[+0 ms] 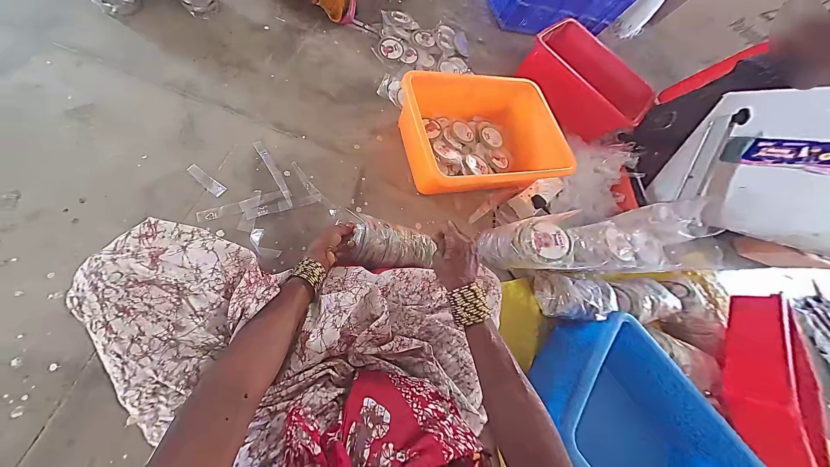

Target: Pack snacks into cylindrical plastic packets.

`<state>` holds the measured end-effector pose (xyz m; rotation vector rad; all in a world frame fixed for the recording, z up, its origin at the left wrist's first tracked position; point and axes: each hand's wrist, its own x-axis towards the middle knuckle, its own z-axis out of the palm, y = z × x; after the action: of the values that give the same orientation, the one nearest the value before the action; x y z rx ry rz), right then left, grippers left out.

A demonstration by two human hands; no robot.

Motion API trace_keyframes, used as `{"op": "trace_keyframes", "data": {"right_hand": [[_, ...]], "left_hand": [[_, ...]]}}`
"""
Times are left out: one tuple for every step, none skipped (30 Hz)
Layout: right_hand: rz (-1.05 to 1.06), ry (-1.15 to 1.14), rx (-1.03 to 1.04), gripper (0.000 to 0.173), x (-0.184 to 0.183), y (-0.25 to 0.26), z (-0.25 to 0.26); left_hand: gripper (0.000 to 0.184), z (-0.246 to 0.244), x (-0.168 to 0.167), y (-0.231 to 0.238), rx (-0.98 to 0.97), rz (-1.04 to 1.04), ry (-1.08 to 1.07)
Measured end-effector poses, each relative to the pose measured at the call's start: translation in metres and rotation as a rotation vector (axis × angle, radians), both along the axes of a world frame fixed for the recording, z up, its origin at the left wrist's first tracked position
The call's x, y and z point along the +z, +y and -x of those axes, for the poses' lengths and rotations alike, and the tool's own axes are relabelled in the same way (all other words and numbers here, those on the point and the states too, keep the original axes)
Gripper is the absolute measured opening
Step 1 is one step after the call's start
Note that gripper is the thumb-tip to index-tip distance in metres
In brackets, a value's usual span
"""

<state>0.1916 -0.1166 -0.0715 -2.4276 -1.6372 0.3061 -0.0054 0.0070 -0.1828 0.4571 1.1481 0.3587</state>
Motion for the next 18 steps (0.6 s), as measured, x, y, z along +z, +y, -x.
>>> {"op": "trace_keyframes", "data": {"right_hand": [[0.094,-0.024,0.017,0.025,-0.009,-0.001,-0.005],[0.186,-0.029,0.029,0.026,-0.016,-0.002,-0.008],[0.224,-0.016,0.032,0.026,-0.016,-0.002,-0.012],[0.197,0.015,0.021,0.026,-0.010,-0.002,-0.014],[0.137,0.028,-0.010,0.026,-0.003,-0.005,-0.012],[0.033,0.011,-0.051,0.023,0.004,-0.009,-0.009],[-0.057,-0.016,-0.077,0.022,0.006,-0.009,-0.010],[-0.076,-0.026,-0.091,0.023,0.005,-0.010,-0.010],[-0.005,-0.010,-0.090,0.028,0.000,-0.012,-0.013],[0.099,0.003,-0.065,0.029,-0.009,-0.013,-0.018],[0.176,0.024,-0.044,0.028,-0.015,-0.013,-0.023],[0.186,0.041,-0.030,0.027,-0.015,-0.011,-0.028],[0.162,0.051,-0.030,0.026,-0.009,-0.008,-0.031],[0.110,0.056,-0.051,0.025,-0.003,-0.010,-0.028],[0.016,0.049,-0.067,0.020,0.001,-0.010,-0.025],[-0.053,0.042,-0.064,0.017,0.005,-0.006,-0.020],[-0.043,0.057,-0.046,0.020,0.007,-0.004,-0.013],[0.014,0.068,-0.004,0.022,0.003,-0.002,-0.007]], "left_hand": [[0.026,-0.001,-0.001,0.000,-0.003,0.002,0.006],[0.026,-0.003,0.000,0.000,-0.016,-0.005,0.011],[0.027,-0.004,0.002,0.000,-0.029,-0.011,0.021],[0.026,-0.004,0.003,0.001,-0.024,-0.016,0.028],[0.025,-0.002,0.003,-0.001,-0.021,-0.017,0.037],[0.024,-0.001,0.002,-0.001,-0.022,-0.020,0.036],[0.025,-0.002,0.002,0.000,-0.021,-0.026,0.027],[0.026,-0.001,0.001,0.000,-0.020,-0.025,0.015],[0.027,-0.001,0.001,-0.001,-0.021,-0.019,0.002],[0.027,-0.002,0.000,-0.002,-0.023,-0.011,-0.003],[0.027,-0.002,0.002,-0.001,-0.031,-0.007,0.005],[0.028,-0.004,0.003,0.000,-0.034,-0.008,0.015],[0.027,-0.005,0.003,0.002,-0.021,-0.011,0.021],[0.026,-0.003,-0.001,-0.001,-0.009,-0.002,0.028],[0.027,-0.004,-0.002,-0.001,-0.007,-0.003,0.036],[0.026,-0.004,-0.002,0.000,-0.005,0.000,0.031],[0.027,-0.005,-0.001,0.000,-0.010,0.006,0.034],[0.028,-0.004,0.000,0.000,-0.016,0.013,0.035]]}}
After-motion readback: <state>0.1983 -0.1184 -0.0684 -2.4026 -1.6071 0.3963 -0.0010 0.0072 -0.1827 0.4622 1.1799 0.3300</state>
